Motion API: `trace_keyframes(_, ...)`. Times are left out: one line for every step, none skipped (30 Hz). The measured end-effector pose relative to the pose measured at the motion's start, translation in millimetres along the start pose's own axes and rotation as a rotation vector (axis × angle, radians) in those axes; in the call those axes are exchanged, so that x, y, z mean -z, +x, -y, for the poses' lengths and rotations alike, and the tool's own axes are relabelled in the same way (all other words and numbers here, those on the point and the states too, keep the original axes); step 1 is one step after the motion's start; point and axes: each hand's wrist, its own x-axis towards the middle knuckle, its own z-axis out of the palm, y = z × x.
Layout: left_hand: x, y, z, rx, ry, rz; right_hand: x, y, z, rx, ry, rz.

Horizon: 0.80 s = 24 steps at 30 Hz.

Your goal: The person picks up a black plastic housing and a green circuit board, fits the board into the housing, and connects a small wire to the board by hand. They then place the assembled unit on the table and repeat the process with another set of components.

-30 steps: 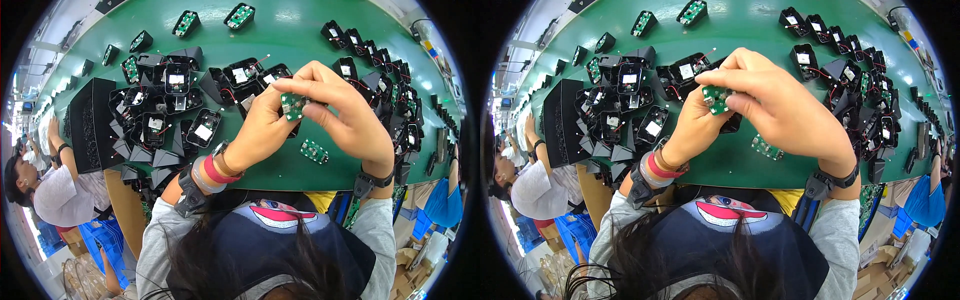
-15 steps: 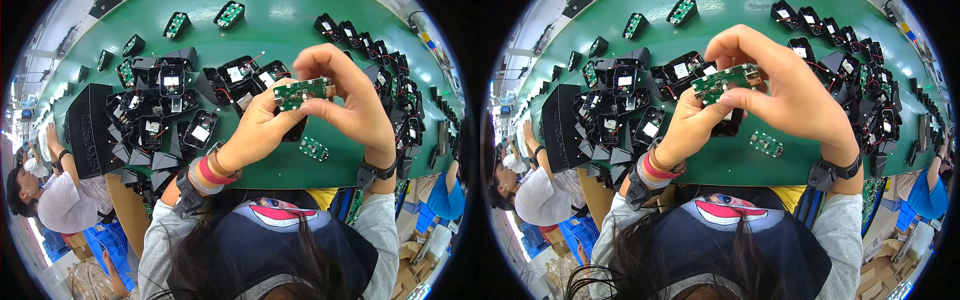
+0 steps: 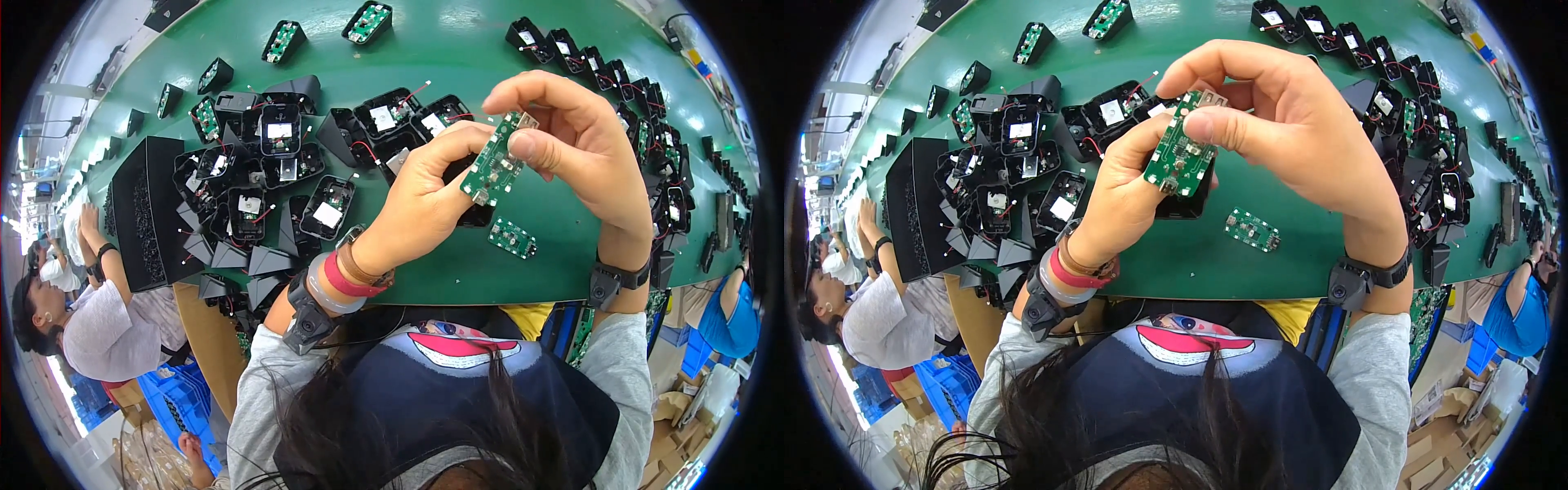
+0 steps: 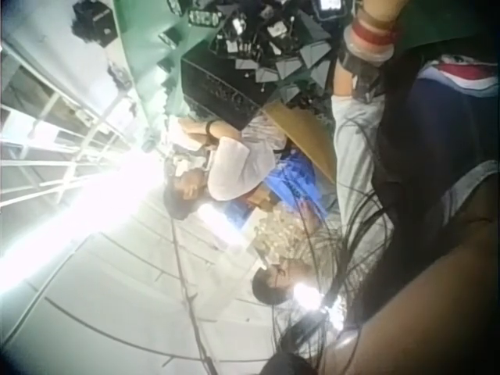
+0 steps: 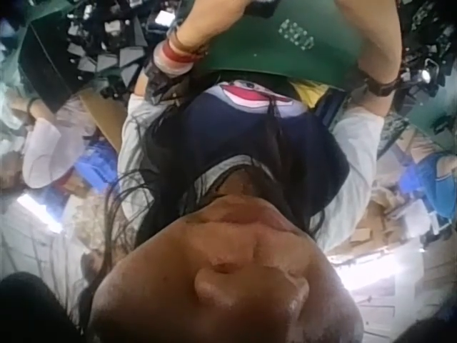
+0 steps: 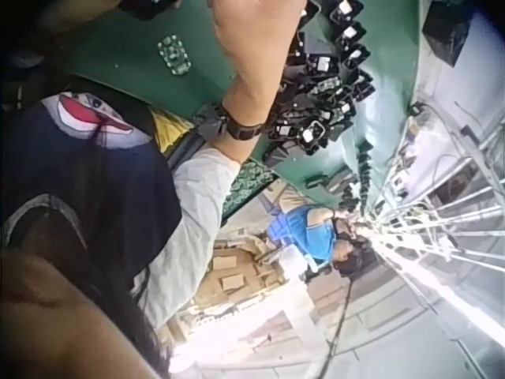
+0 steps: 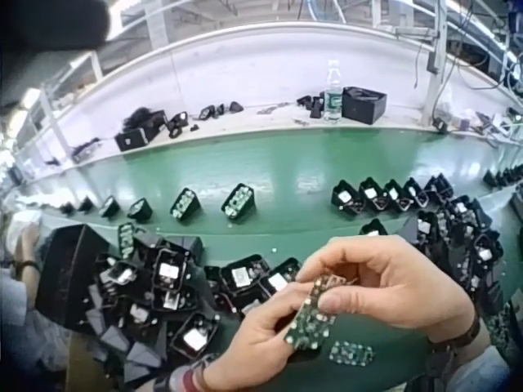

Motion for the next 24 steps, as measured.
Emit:
trace_keyframes(-0.8,-0.1,-2.0,0.064,-0.018,-0.02,2.3,-1.1,3.9,-0.061,-0.064,0.005)
trace_keyframes(0.3,1.2,0.8,0.063,-0.019,-0.019,3.8,-1.6,3.8,-0.061,-0.065,0.004)
trace_keyframes(2.6,3.1,5.4,-0.026,0.031,-0.009,4.8,-1.2,3.0,-0.093,-0.129,0.003)
trace_keyframes(3.8,4.2,7.6,-0.116,0.08,0.001,5.6,-0.6,2.1,-0.125,-0.192,0.002)
trace_keyframes(3.4,3.2,7.3,-0.118,0.081,0.001,5.9,0.1,0.6,-0.123,-0.194,0.003)
trace_keyframes(1.8,1.7,5.5,-0.055,0.031,0.0,6.1,0.2,-1.6,-0.144,-0.165,0.041)
trace_keyframes(0.6,1.1,3.7,0.007,-0.019,0.0,6.1,0.4,-2.3,-0.164,-0.136,0.079)
trace_keyframes(0.0,1.4,1.9,0.005,-0.019,0.0,5.3,0.2,0.9,-0.162,-0.138,0.079)
trace_keyframes(0.2,1.4,0.1,-0.009,0.014,0.01,3.5,0.4,5.8,-0.168,-0.148,0.069)
trace_keyframes(0.9,1.0,-1.2,-0.024,0.046,0.019,1.5,1.5,8.7,-0.174,-0.159,0.058)
trace_keyframes(5.5,-0.2,0.1,-0.016,0.081,0.07,-2.1,2.2,3.0,-0.17,-0.161,0.064)
trace_keyframes(5.5,-2.0,3.0,-0.021,0.08,0.07,-6.7,1.1,-8.4,-0.094,-0.218,-0.041)
trace_keyframes(4.2,-3.6,5.3,0.105,-0.087,-0.029,-10.5,3.4,-13.3,-0.013,-0.274,-0.14)
trace_keyframes(4.1,-4.5,8.1,0.231,-0.255,-0.128,-22.5,1.3,-9.9,-0.03,-0.452,-0.205)
trace_keyframes(6.0,-3.9,11.9,0.277,-0.359,-0.14,-28.1,-0.6,-17.6,0.11,-0.627,-0.235)
trace_keyframes(8.1,-2.9,11.2,0.331,-0.464,-0.148,-33.5,-3.3,-28.4,0.245,-0.797,-0.27)
trace_keyframes(7.6,-0.2,7.9,0.295,-0.511,-0.122,-32.6,-6.7,-29.2,0.315,-0.872,-0.224)
trace_keyframes(6.3,1.7,1.8,0.26,-0.559,-0.107,-29.3,-9.6,-29.0,0.317,-0.868,-0.22)
trace_keyframes(9.5,1.4,0.4,0.26,-0.558,-0.111,-24.4,-12.7,-28.2,0.285,-0.788,-0.194)
trace_keyframes(14.4,0.7,-0.8,0.264,-0.551,-0.076,-22.0,-14.0,-28.6,0.252,-0.707,-0.169)
trace_keyframes(15.1,1.8,-2.1,0.266,-0.546,-0.041,-20.0,-14.1,-30.4,0.203,-0.605,-0.189)
trace_keyframes(11.4,1.4,-4.5,0.267,-0.548,-0.044,-19.9,-14.5,-27.5,0.201,-0.604,-0.185)
trace_keyframes(5.5,-0.2,-9.5,0.278,-0.459,-0.077,-21.5,-14.8,-21.3,0.112,-0.563,-0.16)
trace_keyframes(2.3,0.0,-13.0,0.288,-0.37,-0.103,-23.1,-14.1,-16.8,0.025,-0.525,-0.14)
